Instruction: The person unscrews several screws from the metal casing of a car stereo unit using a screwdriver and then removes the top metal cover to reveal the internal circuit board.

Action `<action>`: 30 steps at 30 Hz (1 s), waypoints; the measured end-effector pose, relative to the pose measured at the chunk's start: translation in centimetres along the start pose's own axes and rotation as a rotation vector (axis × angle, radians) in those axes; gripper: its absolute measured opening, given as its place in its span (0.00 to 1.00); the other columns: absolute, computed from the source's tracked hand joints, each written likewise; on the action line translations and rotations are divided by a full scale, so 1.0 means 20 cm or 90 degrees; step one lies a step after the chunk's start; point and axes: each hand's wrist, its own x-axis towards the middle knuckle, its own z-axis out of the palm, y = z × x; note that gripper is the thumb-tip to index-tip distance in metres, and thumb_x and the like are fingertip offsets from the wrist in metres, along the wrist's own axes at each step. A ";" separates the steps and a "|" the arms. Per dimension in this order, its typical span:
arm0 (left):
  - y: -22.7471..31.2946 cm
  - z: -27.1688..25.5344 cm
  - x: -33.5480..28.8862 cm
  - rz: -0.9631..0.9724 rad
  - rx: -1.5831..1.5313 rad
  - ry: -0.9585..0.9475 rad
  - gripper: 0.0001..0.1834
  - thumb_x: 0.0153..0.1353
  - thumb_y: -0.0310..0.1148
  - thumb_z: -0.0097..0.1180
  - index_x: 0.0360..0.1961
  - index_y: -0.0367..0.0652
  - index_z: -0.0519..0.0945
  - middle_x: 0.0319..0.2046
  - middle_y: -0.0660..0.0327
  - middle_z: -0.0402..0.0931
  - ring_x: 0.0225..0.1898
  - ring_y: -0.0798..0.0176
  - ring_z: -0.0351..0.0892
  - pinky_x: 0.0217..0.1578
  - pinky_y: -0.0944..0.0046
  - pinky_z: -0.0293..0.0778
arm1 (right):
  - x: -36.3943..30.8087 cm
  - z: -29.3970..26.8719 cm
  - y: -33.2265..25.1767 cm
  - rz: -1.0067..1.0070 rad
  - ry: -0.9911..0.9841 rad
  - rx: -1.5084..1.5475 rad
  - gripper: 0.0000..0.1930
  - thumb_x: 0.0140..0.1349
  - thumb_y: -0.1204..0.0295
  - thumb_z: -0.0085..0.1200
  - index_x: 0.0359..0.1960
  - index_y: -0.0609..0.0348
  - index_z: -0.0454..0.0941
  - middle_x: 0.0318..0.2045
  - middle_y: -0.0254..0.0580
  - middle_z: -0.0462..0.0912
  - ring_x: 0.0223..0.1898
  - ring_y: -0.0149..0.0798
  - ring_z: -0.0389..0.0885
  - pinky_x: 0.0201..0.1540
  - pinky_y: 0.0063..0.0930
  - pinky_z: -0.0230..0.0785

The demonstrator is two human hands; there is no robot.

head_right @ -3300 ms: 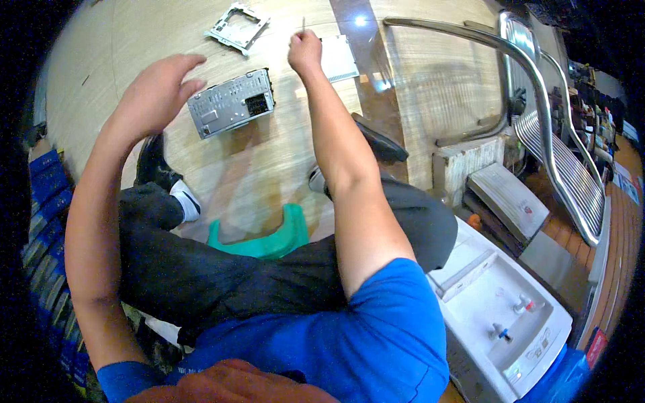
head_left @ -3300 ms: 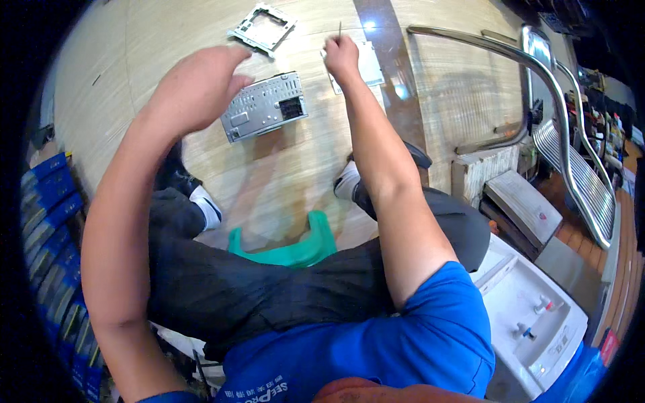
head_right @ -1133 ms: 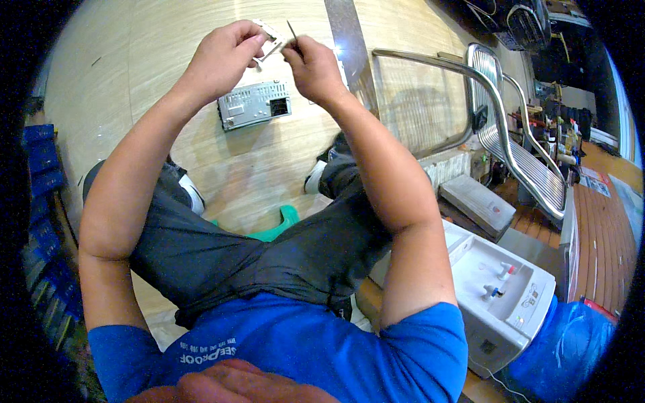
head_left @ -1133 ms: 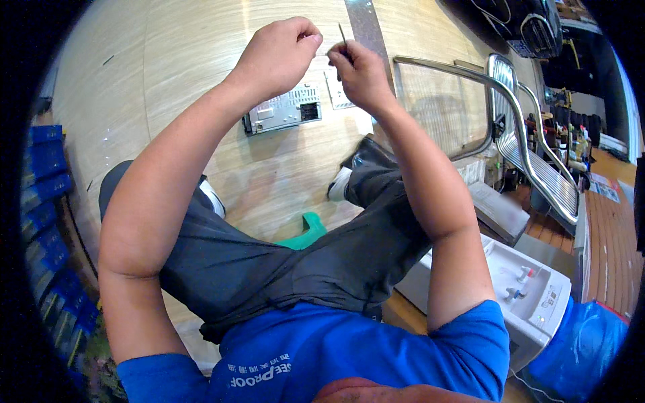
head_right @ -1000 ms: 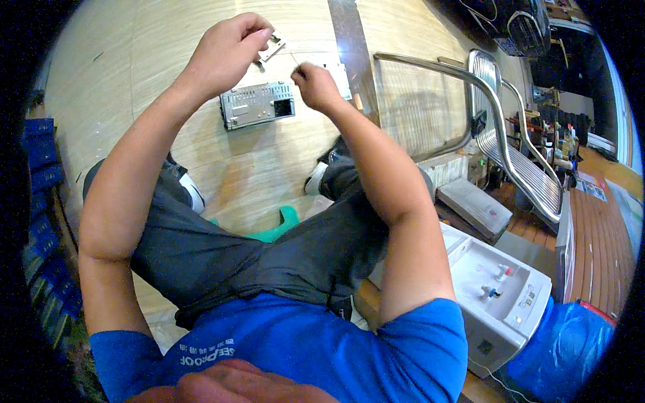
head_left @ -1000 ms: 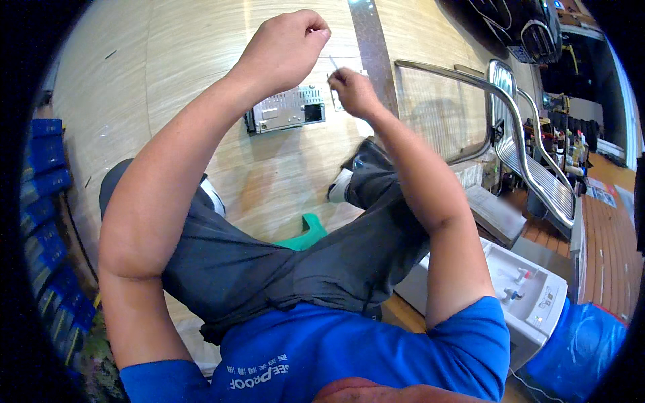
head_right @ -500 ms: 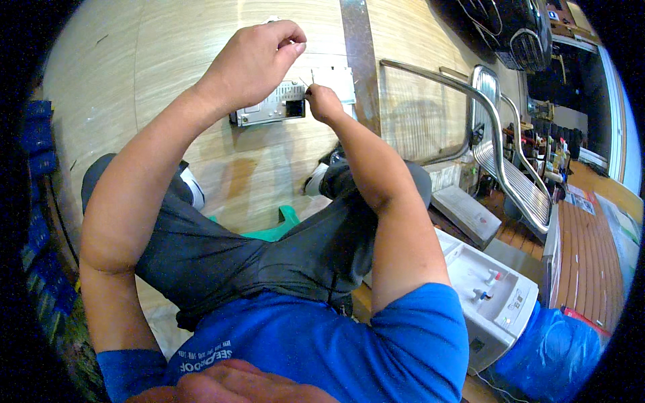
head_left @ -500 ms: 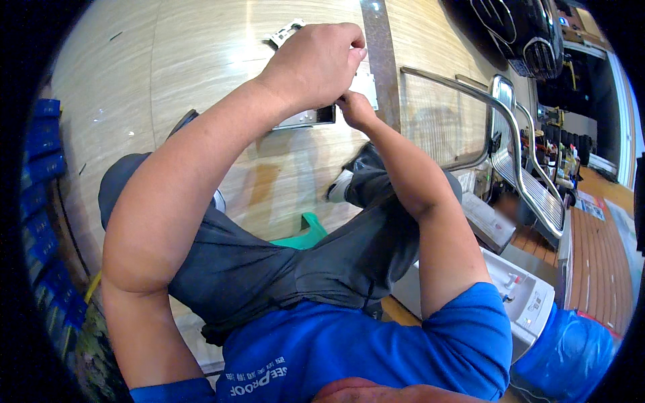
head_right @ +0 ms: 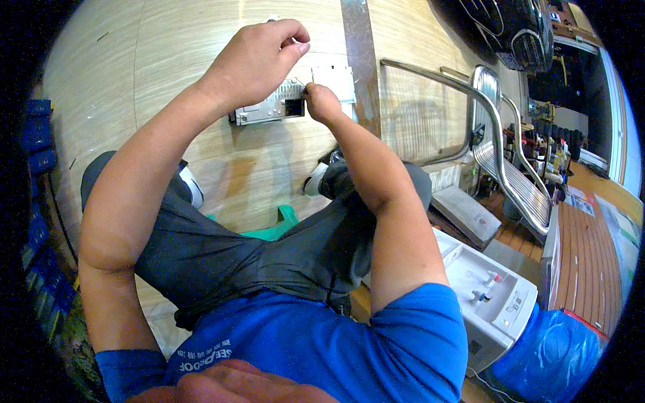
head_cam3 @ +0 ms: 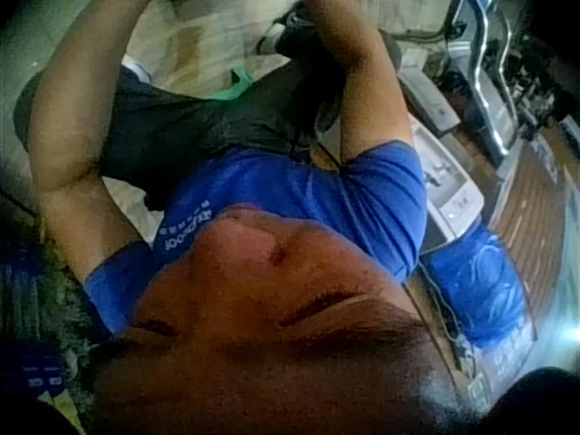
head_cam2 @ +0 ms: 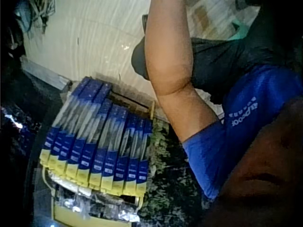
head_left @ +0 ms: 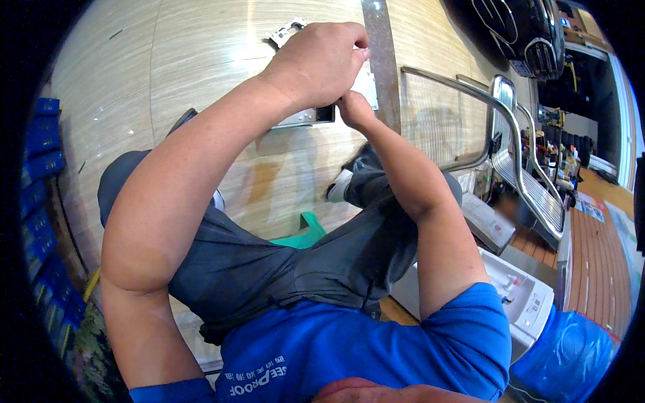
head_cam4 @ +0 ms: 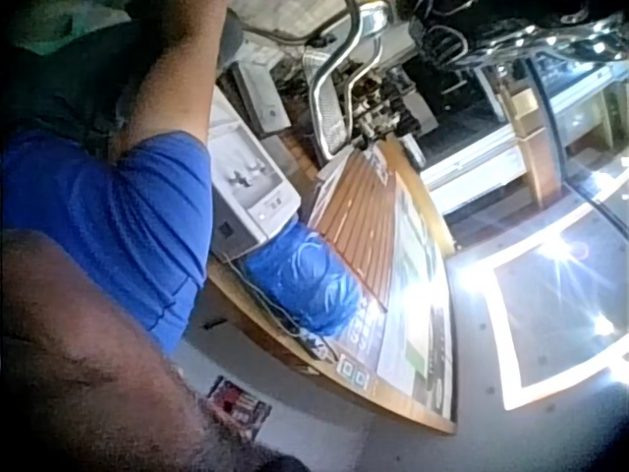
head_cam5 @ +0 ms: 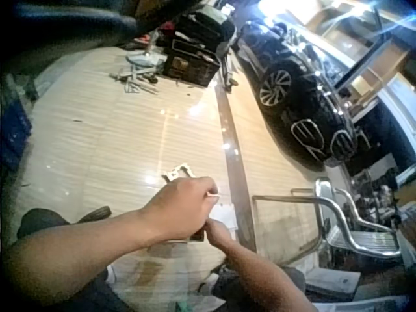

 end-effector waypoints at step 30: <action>-0.02 -0.03 -0.02 0.030 0.087 -0.028 0.13 0.67 0.35 0.51 0.43 0.37 0.80 0.34 0.47 0.82 0.38 0.45 0.83 0.43 0.51 0.77 | -0.03 -0.06 -0.09 0.403 -0.104 0.260 0.27 0.65 0.52 0.55 0.33 0.72 0.83 0.33 0.64 0.84 0.37 0.58 0.84 0.44 0.46 0.74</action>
